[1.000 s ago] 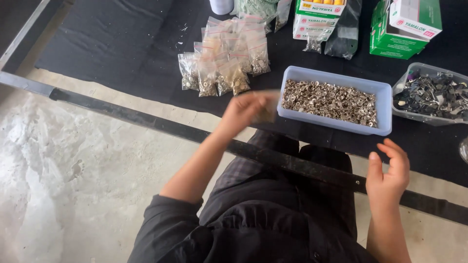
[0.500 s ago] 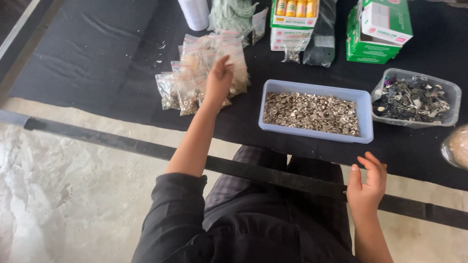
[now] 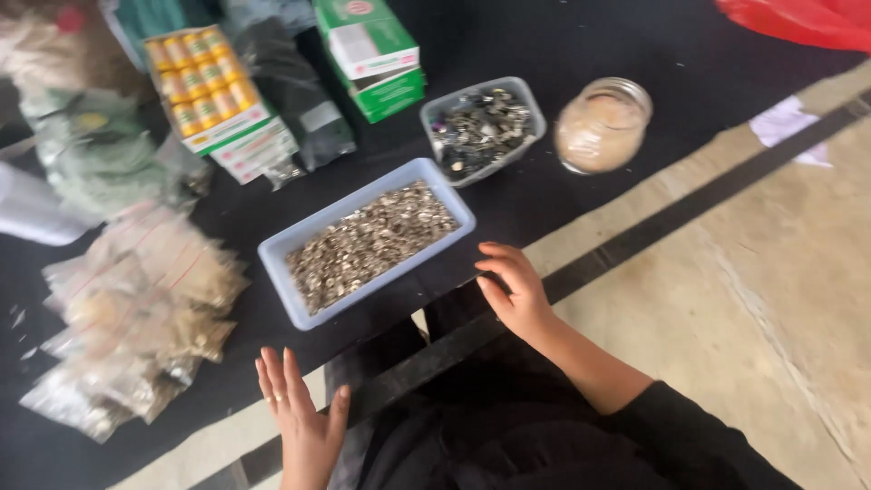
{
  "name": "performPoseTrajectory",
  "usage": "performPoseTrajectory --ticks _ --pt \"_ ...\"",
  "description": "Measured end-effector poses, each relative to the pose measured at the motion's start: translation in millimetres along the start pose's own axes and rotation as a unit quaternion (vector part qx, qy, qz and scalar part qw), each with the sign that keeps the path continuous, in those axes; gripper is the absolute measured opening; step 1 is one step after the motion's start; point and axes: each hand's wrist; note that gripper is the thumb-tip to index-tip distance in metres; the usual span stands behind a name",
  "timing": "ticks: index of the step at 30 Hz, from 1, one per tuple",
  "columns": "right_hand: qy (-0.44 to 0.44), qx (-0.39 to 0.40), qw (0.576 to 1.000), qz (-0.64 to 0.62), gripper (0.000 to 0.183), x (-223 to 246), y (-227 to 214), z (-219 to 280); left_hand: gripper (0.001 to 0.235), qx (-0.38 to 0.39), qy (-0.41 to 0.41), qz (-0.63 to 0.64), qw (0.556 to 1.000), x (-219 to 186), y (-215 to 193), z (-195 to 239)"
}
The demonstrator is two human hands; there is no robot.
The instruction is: Sorting and bagging small metal fasteners into plastic bags.
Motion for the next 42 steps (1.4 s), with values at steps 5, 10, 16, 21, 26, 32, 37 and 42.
performPoseTrajectory --ticks 5,10,16,21,26,32,37,42 --pt "-0.011 -0.08 0.993 0.083 0.007 -26 -45 -40 0.094 0.024 -0.043 -0.093 0.994 4 18 2" --pt "-0.022 -0.182 0.953 0.242 0.021 -129 -122 -112 0.092 0.027 -0.058 -0.13 0.989 -1 23 -1" --pt "0.291 0.125 0.889 0.332 0.023 -179 -151 -181 0.087 0.015 -0.069 -0.161 0.984 0 26 -2" --pt "0.346 0.228 0.867 0.276 0.022 -166 -144 -202 0.083 0.01 -0.066 -0.152 0.986 -3 25 -1" --pt "0.281 0.069 0.931 0.223 0.009 -156 -156 -190 0.084 0.017 -0.058 -0.152 0.987 -2 24 -1" --pt "0.226 -0.093 0.961 0.133 0.012 -175 -171 -179 0.081 0.024 -0.053 -0.16 0.985 -4 22 -2" --pt "0.293 -0.152 0.942 -0.052 0.006 -125 -175 -175 0.08 0.019 -0.044 -0.157 0.986 -9 18 -3" --pt "0.32 -0.095 0.862 -0.38 0.012 -63 -152 -148 0.073 -0.046 -0.003 0.039 0.998 -12 17 -1"
Point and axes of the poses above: each hand's wrist, its own z-axis away from the middle knuckle, its own y-axis out of the palm, x = y × z, and after that the axes turned 14 degrees about z, right-handed
